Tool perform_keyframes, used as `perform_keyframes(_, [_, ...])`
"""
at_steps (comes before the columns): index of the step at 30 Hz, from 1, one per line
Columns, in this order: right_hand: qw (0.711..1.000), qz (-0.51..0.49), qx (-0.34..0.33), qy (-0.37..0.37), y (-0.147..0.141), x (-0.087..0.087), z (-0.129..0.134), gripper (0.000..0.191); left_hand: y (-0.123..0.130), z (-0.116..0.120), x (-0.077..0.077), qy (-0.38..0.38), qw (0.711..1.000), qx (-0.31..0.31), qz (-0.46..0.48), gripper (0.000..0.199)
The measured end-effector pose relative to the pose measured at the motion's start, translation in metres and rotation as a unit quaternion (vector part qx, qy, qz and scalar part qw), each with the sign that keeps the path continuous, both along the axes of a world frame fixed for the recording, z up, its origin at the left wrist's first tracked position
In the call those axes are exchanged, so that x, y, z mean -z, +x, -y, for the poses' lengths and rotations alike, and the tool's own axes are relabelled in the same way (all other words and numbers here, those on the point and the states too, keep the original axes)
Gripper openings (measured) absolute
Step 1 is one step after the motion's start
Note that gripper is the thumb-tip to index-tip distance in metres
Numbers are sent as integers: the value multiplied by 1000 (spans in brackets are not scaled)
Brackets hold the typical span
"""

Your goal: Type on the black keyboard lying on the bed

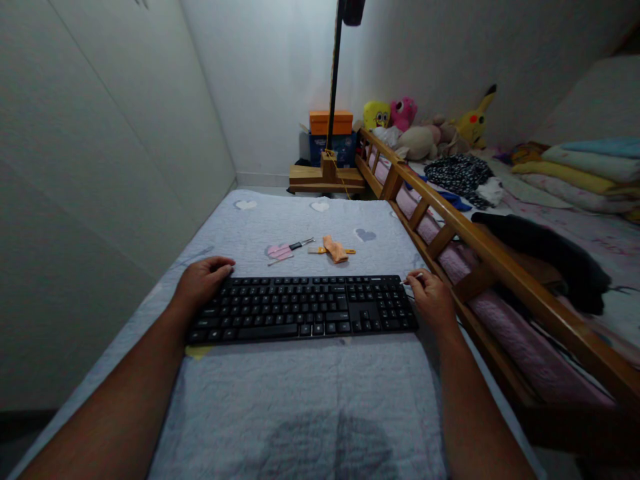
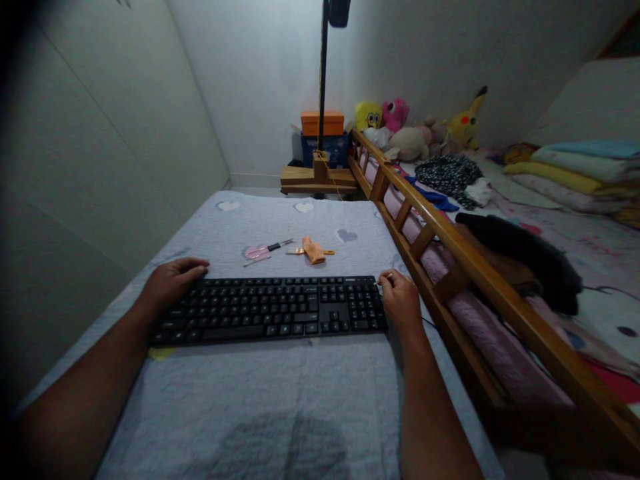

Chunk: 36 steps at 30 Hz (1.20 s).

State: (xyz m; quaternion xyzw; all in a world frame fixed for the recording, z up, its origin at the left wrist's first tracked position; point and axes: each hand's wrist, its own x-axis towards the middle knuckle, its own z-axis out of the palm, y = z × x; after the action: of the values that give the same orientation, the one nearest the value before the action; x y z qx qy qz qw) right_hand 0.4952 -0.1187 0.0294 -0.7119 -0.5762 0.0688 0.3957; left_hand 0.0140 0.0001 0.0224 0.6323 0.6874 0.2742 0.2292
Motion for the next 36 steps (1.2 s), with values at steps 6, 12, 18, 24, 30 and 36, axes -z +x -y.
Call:
perform_keyframes(6, [1000, 10, 1, 6, 0, 0, 1, 24, 1, 0, -1, 4, 1000, -6, -5, 40])
perform_keyframes(12, [1000, 18, 5, -2, 4, 2, 0, 25, 0, 0, 0, 0, 1000, -5, 1, 41])
perform_keyframes(18, [1000, 21, -5, -16, 5, -3, 5, 24, 0, 0, 1, -5, 1000, -9, -6, 43])
perform_keyframes(24, [999, 13, -12, -27, 5, -5, 7, 25, 1, -1, 1, 3, 1000, -8, -2, 40])
perform_keyframes(30, [999, 16, -9, -31, 2, -8, 8, 26, 0, -3, 4, 11, 1000, -15, 6, 36])
perform_keyframes(36, [1000, 15, -9, -24, -2, -11, 9, 25, -1, -3, 6, 12, 1000, -18, -1, 38])
